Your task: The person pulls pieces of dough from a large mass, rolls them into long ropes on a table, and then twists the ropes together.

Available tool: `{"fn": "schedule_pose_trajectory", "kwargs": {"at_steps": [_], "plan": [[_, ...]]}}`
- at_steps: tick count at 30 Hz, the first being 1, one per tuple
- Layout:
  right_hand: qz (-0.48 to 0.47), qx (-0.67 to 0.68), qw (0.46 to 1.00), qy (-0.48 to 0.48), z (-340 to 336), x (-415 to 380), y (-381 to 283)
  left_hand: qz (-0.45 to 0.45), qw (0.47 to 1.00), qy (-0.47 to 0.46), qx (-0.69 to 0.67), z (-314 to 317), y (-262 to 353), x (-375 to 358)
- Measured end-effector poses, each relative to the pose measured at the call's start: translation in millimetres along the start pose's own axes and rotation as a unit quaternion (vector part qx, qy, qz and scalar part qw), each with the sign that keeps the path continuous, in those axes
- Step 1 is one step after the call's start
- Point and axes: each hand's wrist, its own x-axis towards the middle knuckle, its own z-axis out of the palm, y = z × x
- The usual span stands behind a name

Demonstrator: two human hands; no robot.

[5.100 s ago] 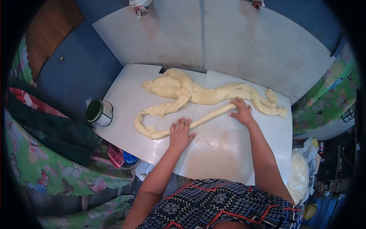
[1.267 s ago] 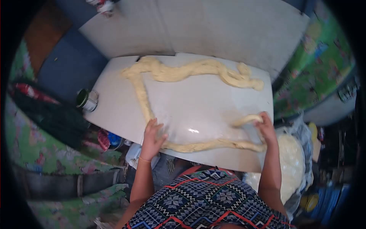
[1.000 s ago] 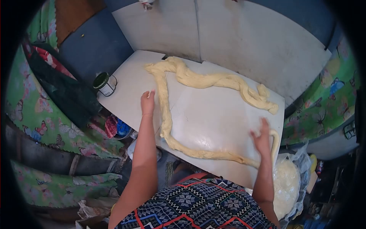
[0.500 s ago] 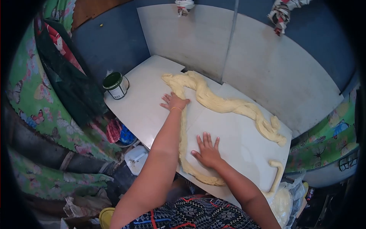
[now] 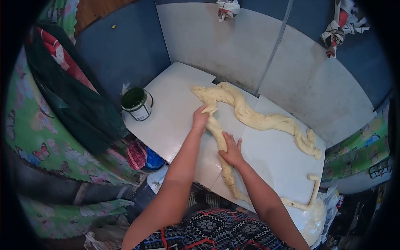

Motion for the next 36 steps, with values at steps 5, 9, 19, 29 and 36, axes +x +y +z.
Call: {"fn": "schedule_pose_trajectory", "kwargs": {"at_steps": [5,9,19,29,36], "plan": [[-0.081,-0.010,0.995,-0.057,-0.3,-13.1,-23.6,-0.110,0.979,-0.063,-0.162,-99.8,18.7,-130.3],[-0.176,-0.048,0.973,-0.141,-1.1,-23.6,-38.2,-0.074,0.984,-0.112,-0.114,-128.1,44.1,-195.5],[-0.152,0.005,0.983,-0.099,11.0,-17.2,-34.6,0.115,0.883,0.005,0.454,-70.8,84.0,-8.7],[-0.136,0.040,0.988,-0.065,13.6,-24.9,-29.3,0.032,0.999,0.017,0.001,-50.6,39.8,83.2],[-0.147,0.059,0.986,-0.049,20.0,-18.9,-23.0,0.180,0.964,-0.124,-0.151,-128.8,184.9,-81.5]]}}
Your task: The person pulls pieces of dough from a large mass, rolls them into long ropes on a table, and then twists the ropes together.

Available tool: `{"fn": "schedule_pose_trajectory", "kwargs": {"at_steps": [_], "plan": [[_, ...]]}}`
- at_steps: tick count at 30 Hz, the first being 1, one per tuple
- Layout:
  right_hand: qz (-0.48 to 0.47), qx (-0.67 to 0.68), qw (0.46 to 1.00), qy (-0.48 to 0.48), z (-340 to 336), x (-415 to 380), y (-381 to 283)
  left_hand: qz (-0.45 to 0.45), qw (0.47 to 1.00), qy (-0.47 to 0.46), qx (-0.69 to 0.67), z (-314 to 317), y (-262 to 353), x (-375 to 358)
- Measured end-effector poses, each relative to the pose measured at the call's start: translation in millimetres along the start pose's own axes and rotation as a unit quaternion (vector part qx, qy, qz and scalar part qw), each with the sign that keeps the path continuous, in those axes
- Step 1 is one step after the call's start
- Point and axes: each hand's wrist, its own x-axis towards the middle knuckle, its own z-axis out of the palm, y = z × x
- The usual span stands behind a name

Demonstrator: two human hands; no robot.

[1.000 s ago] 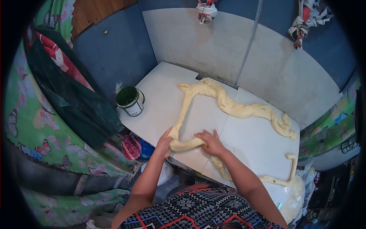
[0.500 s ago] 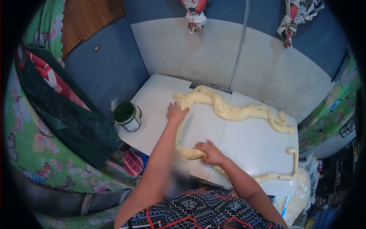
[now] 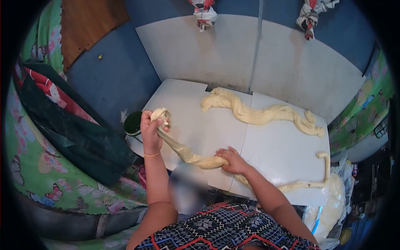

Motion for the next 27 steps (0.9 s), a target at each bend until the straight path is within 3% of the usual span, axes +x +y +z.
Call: {"fn": "schedule_pose_trajectory", "kwargs": {"at_steps": [1,3,5,7,8,9,10,11,12,13,15,16,18,19,20,21,22,23,24,25,27], "plan": [[0.006,0.008,1.000,0.003,0.2,0.3,-0.7,-0.009,1.000,-0.003,0.004,13.0,10.1,-15.7],[0.001,-0.014,1.000,-0.008,-1.3,0.6,-2.7,0.105,0.988,0.077,0.078,39.5,19.4,-45.1],[0.010,-0.019,1.000,-0.004,-1.9,-1.4,-6.9,0.106,0.984,0.053,0.136,32.2,14.0,-58.0],[-0.018,-0.015,1.000,0.007,-1.9,-3.6,-4.4,0.214,0.934,0.097,0.268,16.6,-16.4,-54.3],[-0.025,-0.028,0.999,0.012,-1.7,-5.4,-2.8,0.247,0.826,0.063,0.503,4.1,-22.4,-42.7],[-0.012,-0.028,0.999,0.017,-3.1,-11.0,-7.1,0.242,0.832,0.053,0.496,-8.8,-32.7,-41.8],[-0.015,0.019,0.999,0.028,-7.6,-17.4,-14.7,0.069,0.728,-0.031,0.682,-20.7,-44.4,-43.6],[-0.018,0.065,0.997,0.045,-15.8,-26.6,-19.6,-0.098,0.559,-0.117,0.815,-24.2,-53.3,-44.2],[0.008,0.079,0.997,0.004,-26.5,-39.4,-20.1,-0.184,0.565,-0.130,0.794,-13.8,-49.2,-44.9],[0.027,0.078,0.996,0.024,-39.4,-58.1,-22.3,-0.269,0.561,-0.148,0.769,-4.0,-46.4,-49.0],[0.065,0.017,0.998,-0.020,-62.2,-107.7,-32.2,-0.112,0.683,-0.126,0.710,-11.5,-69.4,-69.7],[0.086,0.022,0.996,-0.002,-70.3,-134.0,-40.9,-0.108,0.682,-0.153,0.707,-3.1,-79.5,-78.1],[0.198,-0.102,0.973,-0.057,-85.0,-183.4,-52.6,0.015,0.739,-0.353,0.574,29.4,-101.4,-104.3],[0.208,-0.101,0.971,-0.051,-85.1,-203.9,-49.9,0.023,0.689,-0.395,0.607,48.5,-113.5,-115.7],[0.279,-0.142,0.949,-0.037,-81.9,-223.8,-48.5,0.032,0.635,-0.433,0.639,67.2,-123.6,-127.1],[0.347,-0.181,0.920,-0.022,-80.6,-241.5,-45.7,0.037,0.633,-0.440,0.636,85.4,-130.7,-135.8],[0.353,-0.178,0.918,-0.015,-81.3,-258.8,-41.1,0.034,0.591,-0.457,0.664,102.8,-136.1,-143.5],[0.401,-0.168,0.898,0.061,-81.3,-276.3,-36.0,0.032,0.547,-0.471,0.691,113.6,-139.8,-146.8],[0.447,-0.156,0.870,0.136,-81.7,-293.6,-30.0,0.036,0.549,-0.482,0.682,118.7,-145.9,-146.0],[0.451,-0.154,0.868,0.140,-82.2,-311.8,-19.3,0.039,0.547,-0.488,0.679,123.3,-153.5,-143.6],[0.517,-0.146,0.786,0.305,-85.3,-333.7,-5.1,0.076,0.525,-0.520,0.670,130.8,-164.7,-138.0]]}}
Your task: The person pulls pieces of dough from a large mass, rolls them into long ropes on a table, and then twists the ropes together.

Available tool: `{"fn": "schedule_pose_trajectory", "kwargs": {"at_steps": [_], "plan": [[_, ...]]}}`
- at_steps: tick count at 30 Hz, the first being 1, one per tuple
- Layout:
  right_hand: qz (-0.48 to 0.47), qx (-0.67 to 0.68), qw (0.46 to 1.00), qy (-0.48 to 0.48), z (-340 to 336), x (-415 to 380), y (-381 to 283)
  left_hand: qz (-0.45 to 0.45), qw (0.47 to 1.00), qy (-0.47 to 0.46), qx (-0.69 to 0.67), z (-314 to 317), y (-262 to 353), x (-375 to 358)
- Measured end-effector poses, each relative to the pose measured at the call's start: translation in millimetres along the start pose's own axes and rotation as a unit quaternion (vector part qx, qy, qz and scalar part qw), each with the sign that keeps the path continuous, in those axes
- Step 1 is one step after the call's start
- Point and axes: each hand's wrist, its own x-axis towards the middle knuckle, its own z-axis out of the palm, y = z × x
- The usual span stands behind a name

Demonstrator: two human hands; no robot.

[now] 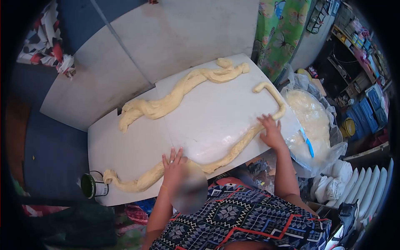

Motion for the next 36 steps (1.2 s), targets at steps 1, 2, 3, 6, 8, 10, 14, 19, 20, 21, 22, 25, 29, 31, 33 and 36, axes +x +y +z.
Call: {"fn": "schedule_pose_trajectory", "kwargs": {"at_steps": [1,2,3,6,8,10,14,19,20,21,22,25,29,31,33,36], "plan": [[0.004,0.003,1.000,-0.002,1.0,0.7,1.7,0.002,1.000,-0.004,0.002,-0.6,-0.3,4.6],[-0.004,-0.017,1.000,0.003,2.7,2.4,1.4,0.016,0.998,-0.029,-0.053,-2.0,-0.7,9.3],[-0.015,-0.038,0.999,0.008,1.4,4.7,-0.3,0.028,0.992,-0.053,-0.108,-2.6,-1.3,12.4],[-0.215,-0.042,0.974,-0.063,11.1,15.0,7.4,0.157,0.987,0.028,-0.032,4.9,-2.9,17.3],[-0.184,0.021,0.974,-0.132,-6.1,26.5,13.4,0.072,0.982,-0.026,-0.171,-13.0,-6.3,14.2],[-0.149,0.082,0.966,-0.195,-28.4,32.7,21.4,-0.029,0.926,0.005,-0.376,-45.5,-14.1,6.9],[-0.118,0.389,0.903,-0.137,-51.6,36.6,60.7,-0.090,0.819,0.191,-0.534,-87.9,-54.6,-31.7],[-0.248,0.214,0.939,-0.108,-46.4,57.4,50.6,-0.236,0.952,0.016,-0.195,-83.2,-36.2,-11.5],[-0.299,0.066,0.950,-0.054,-44.9,61.7,53.1,-0.267,0.963,-0.044,0.006,-77.9,-24.7,-4.0],[-0.264,0.171,0.947,-0.059,-48.8,67.2,60.8,-0.261,0.961,-0.074,-0.051,-76.3,-13.6,4.5],[-0.266,0.170,0.947,-0.064,-54.9,68.9,70.4,-0.266,0.960,-0.076,-0.054,-75.9,-1.1,8.0],[-0.168,0.206,0.964,-0.026,-74.7,69.0,96.5,-0.142,0.984,0.023,-0.102,-66.6,55.6,35.6],[-0.285,0.119,0.951,-0.027,-54.7,64.8,102.2,0.026,0.969,0.036,-0.243,-26.9,150.5,112.3],[-0.300,0.072,0.951,-0.033,-26.3,58.3,93.9,0.039,0.969,0.028,-0.241,8.1,185.2,143.0],[-0.317,0.025,0.947,-0.036,-22.3,61.0,92.7,0.035,0.985,0.075,-0.153,38.7,210.3,154.8],[-0.308,-0.012,0.942,-0.135,-35.8,69.8,92.0,0.048,0.986,0.153,-0.051,35.6,214.9,152.4]]}}
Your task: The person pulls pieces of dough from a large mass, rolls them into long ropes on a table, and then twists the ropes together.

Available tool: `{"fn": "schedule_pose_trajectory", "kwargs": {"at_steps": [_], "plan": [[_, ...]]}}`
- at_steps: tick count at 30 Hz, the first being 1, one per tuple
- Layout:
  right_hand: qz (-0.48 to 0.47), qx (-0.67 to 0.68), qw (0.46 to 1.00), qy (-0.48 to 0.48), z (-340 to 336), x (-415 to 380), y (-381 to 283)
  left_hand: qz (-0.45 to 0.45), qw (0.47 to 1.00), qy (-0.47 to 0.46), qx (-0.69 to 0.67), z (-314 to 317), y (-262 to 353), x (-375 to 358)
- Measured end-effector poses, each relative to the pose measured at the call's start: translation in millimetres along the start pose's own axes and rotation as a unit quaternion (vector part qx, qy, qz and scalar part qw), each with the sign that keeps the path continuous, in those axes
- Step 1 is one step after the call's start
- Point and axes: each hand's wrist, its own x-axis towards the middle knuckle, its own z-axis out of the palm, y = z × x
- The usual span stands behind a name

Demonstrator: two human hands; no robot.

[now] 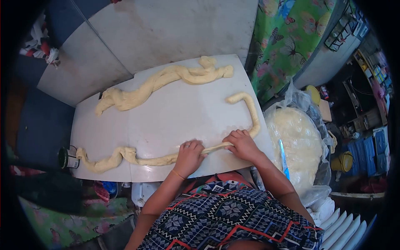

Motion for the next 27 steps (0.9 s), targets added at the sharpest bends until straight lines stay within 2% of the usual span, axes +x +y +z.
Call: {"fn": "schedule_pose_trajectory", "kwargs": {"at_steps": [1,2,3,5,6,7,8,9,11,12,14,15,17,18,20,22,24,25,26,27], "plan": [[-0.018,0.106,0.994,-0.014,-6.2,-1.0,9.5,-0.114,0.969,-0.142,-0.167,-23.8,3.2,6.2],[-0.035,0.210,0.977,-0.033,-12.0,-1.5,17.0,-0.222,0.877,-0.272,-0.328,-39.1,5.4,10.8],[-0.043,0.211,0.976,-0.040,-22.6,-2.2,18.7,-0.232,0.875,-0.268,-0.329,-43.5,5.6,12.8],[0.006,0.403,0.910,-0.102,-43.3,-4.7,17.4,-0.142,0.888,-0.218,-0.381,-47.6,6.2,13.9],[0.002,0.403,0.909,-0.110,-38.9,-3.6,20.0,-0.150,0.886,-0.214,-0.382,-37.8,8.4,15.2],[-0.028,0.361,0.925,-0.116,-30.9,-1.7,23.7,-0.048,0.933,-0.113,-0.338,-20.2,14.0,20.2],[-0.060,0.317,0.939,-0.120,-24.6,0.7,27.0,0.056,0.958,-0.009,-0.282,-4.1,20.5,24.1],[-0.067,0.316,0.938,-0.127,-20.4,1.0,29.3,0.048,0.959,-0.004,-0.280,3.0,29.9,28.1],[-0.078,0.348,0.931,-0.079,-13.4,0.8,30.2,-0.052,0.946,-0.088,-0.309,12.3,45.7,35.7],[-0.092,0.346,0.929,-0.090,-22.7,-0.1,21.2,-0.065,0.947,-0.078,-0.306,11.7,48.1,38.0],[0.043,0.212,0.965,-0.151,-48.3,-5.7,-3.0,-0.109,0.940,-0.154,-0.283,6.0,48.4,39.4],[0.027,0.210,0.964,-0.161,-43.0,-4.8,-8.5,-0.126,0.941,-0.146,-0.280,3.6,49.5,39.8],[-0.077,0.040,0.990,-0.108,-31.1,-11.4,-19.4,-0.120,0.923,-0.155,-0.332,0.7,52.4,37.7],[-0.084,0.039,0.989,-0.111,-19.9,-13.6,-18.7,-0.126,0.923,-0.151,-0.331,2.0,51.5,34.4],[-0.164,-0.005,0.982,0.090,13.1,-12.1,-8.0,-0.090,0.950,-0.146,-0.263,8.2,51.9,31.2],[-0.156,0.003,0.982,0.105,23.2,-12.6,-8.3,-0.086,0.954,-0.174,-0.230,3.2,54.3,29.3],[-0.168,-0.047,0.984,-0.030,22.1,-15.0,-4.4,-0.076,0.957,-0.201,-0.194,-8.6,55.0,27.1],[-0.206,-0.015,0.978,-0.015,21.9,-13.4,-0.6,-0.052,0.952,-0.217,-0.210,-19.5,56.7,24.4],[-0.198,-0.018,0.980,-0.011,21.6,-10.7,2.7,-0.030,0.945,-0.234,-0.227,-31.1,57.9,21.6],[-0.243,0.016,0.969,0.033,21.1,-6.6,5.9,-0.020,0.945,-0.236,-0.227,-44.4,59.3,20.9]]}}
